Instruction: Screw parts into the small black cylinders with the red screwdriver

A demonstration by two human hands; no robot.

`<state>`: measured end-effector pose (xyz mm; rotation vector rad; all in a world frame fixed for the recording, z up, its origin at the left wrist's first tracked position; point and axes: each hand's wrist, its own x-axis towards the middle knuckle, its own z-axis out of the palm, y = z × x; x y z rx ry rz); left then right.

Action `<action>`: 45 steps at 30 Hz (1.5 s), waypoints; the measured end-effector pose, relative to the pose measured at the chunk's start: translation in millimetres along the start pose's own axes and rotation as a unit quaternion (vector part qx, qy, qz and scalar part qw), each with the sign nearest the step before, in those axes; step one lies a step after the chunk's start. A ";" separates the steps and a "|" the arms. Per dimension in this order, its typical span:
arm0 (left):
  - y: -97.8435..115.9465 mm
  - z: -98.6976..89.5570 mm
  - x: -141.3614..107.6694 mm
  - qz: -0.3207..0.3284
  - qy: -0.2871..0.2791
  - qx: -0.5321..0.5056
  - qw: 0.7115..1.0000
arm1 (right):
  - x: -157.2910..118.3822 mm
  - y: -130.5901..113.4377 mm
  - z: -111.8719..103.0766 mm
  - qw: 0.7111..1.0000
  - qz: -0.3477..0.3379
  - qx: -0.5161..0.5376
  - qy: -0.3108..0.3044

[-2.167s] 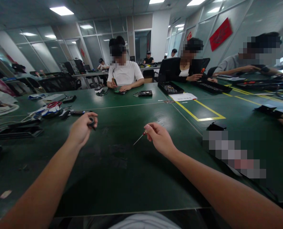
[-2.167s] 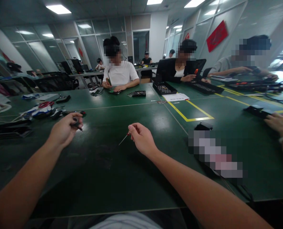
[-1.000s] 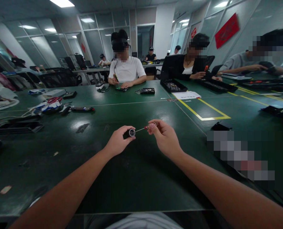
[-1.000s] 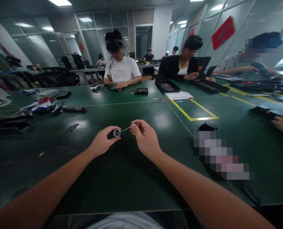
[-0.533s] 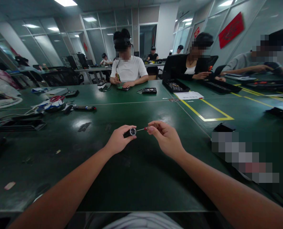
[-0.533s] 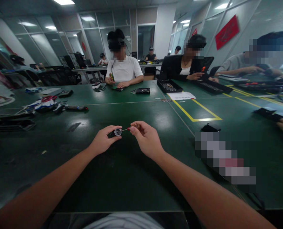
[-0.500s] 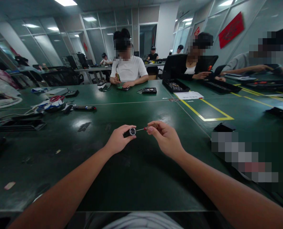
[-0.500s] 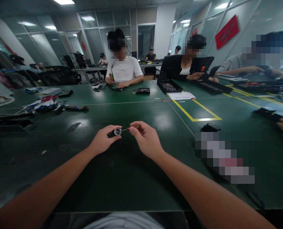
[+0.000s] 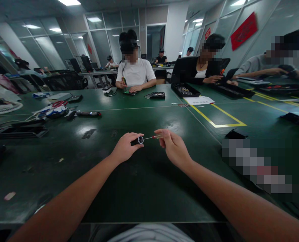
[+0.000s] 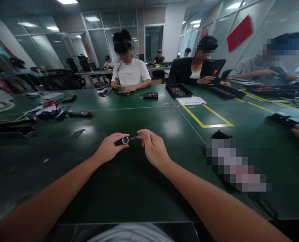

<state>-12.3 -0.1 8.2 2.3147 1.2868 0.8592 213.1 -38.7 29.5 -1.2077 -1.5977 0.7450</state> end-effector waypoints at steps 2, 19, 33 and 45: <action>-0.1 -1.1 0.2 -0.007 -0.001 -0.001 1.000 | 0.5 -3.1 -1.4 0.999 -0.001 -0.044 0.012; 4.4 -3.3 0.6 0.003 -0.015 0.002 1.000 | 3.8 -3.8 -4.6 0.993 -0.012 -0.116 -0.018; 3.1 -3.6 0.7 0.003 -0.014 0.010 1.000 | 2.4 -7.5 -3.8 0.991 -0.002 -0.112 -0.066; 1.6 -1.7 -0.5 0.006 -0.039 0.018 0.999 | 0.4 -8.9 -5.1 0.993 -0.025 -0.078 -0.081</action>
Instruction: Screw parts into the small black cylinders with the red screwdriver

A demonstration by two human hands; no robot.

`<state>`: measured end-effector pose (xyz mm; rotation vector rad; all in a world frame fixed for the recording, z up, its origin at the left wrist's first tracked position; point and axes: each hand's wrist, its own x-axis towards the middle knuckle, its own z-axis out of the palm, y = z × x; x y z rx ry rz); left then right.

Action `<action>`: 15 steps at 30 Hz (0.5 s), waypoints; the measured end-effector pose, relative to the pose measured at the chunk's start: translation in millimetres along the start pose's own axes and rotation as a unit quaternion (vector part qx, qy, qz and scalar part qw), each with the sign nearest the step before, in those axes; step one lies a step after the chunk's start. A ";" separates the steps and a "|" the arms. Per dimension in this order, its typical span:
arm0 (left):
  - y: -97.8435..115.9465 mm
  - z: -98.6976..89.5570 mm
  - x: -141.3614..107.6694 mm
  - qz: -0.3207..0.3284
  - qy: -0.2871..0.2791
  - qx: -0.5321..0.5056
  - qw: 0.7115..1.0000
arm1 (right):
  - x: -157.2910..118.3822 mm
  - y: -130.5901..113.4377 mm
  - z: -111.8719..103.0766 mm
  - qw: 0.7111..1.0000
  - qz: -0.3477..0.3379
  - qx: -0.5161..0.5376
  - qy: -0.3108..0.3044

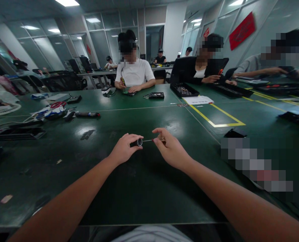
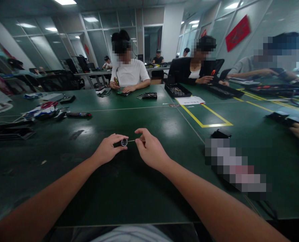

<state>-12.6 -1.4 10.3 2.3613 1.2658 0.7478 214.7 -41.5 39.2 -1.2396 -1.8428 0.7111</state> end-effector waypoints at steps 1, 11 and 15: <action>0.2 0.2 0.0 0.000 0.000 -0.002 1.000 | 0.2 -0.5 -0.5 1.000 0.007 0.004 0.002; 3.3 1.2 0.0 0.008 0.004 -0.011 1.000 | 1.7 1.9 0.6 0.999 0.028 0.024 0.019; 0.9 0.5 0.0 0.007 0.017 -0.015 1.000 | 1.1 2.1 -0.4 0.998 0.028 0.061 0.001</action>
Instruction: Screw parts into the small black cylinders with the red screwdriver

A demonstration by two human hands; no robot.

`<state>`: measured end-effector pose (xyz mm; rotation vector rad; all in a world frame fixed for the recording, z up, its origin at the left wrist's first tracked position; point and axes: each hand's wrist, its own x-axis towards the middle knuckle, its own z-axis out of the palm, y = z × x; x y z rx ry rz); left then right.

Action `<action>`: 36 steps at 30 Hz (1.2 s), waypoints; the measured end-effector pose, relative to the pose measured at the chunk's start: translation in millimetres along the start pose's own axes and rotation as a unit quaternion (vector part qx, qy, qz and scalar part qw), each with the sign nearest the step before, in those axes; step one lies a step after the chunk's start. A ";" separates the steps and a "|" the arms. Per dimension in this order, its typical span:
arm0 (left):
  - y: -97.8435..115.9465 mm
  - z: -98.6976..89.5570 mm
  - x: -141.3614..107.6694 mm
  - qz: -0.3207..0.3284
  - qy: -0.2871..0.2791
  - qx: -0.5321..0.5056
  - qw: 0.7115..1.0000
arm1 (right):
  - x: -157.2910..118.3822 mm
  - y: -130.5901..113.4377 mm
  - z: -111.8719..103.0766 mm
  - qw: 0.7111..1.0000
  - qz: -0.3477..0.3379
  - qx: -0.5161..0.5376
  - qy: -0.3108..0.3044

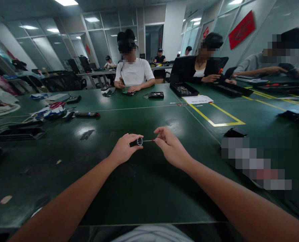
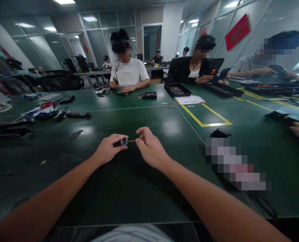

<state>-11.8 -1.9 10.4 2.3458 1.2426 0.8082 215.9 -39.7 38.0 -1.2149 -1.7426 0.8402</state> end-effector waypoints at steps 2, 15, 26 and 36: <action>0.0 0.3 -0.2 0.002 0.005 -0.001 1.000 | 0.6 -0.6 -0.6 1.000 0.019 -0.006 0.001; 2.4 -0.2 0.1 -0.014 0.039 -0.011 0.999 | 2.7 4.4 4.3 0.995 0.002 0.075 0.058; 4.3 1.0 4.4 -0.007 -0.034 0.042 0.999 | 18.0 23.8 9.7 0.923 0.123 0.323 0.168; 10.4 0.7 2.8 -0.033 -0.007 -0.004 0.999 | 11.6 17.8 9.8 0.971 0.026 0.200 0.129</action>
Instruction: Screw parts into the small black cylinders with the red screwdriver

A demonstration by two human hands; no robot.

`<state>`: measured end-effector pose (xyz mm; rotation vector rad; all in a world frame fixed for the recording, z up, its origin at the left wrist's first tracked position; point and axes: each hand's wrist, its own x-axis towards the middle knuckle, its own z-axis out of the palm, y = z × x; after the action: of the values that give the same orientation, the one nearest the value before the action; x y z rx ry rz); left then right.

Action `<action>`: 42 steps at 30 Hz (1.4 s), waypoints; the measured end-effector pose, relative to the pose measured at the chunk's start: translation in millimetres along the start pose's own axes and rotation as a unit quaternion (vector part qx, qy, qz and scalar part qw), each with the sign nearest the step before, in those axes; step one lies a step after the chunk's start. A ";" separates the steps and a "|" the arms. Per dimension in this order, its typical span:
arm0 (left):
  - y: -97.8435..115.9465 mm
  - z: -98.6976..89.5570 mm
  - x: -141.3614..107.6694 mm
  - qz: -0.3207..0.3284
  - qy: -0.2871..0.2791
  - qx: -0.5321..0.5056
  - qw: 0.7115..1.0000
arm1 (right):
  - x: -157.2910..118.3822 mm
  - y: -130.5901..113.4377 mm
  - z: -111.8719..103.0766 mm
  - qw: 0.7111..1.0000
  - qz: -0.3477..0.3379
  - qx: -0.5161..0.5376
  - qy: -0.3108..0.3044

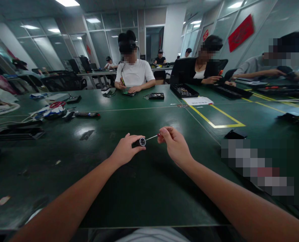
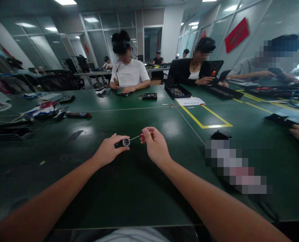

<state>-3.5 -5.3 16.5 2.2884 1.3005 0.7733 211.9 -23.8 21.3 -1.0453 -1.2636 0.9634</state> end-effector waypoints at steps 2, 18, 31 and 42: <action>-0.6 -0.1 -0.7 0.007 -0.004 -0.004 1.000 | -0.4 -1.2 -0.1 1.000 -0.004 -0.003 -0.005; -2.4 3.9 -1.5 -0.023 -0.021 0.001 1.000 | -7.3 -15.6 -3.0 0.997 -0.023 -0.069 -0.022; -5.2 4.1 -1.4 0.004 0.018 0.016 1.000 | -9.8 -13.2 -4.7 0.984 -0.086 -0.154 0.001; -2.7 4.0 -2.7 -0.003 0.011 0.020 1.000 | -12.2 -12.6 -5.2 0.981 -0.092 -0.167 -0.030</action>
<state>-3.9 -6.6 11.1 2.3129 1.3439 0.7793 216.1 -39.2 30.2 -1.1365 -1.5805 0.6582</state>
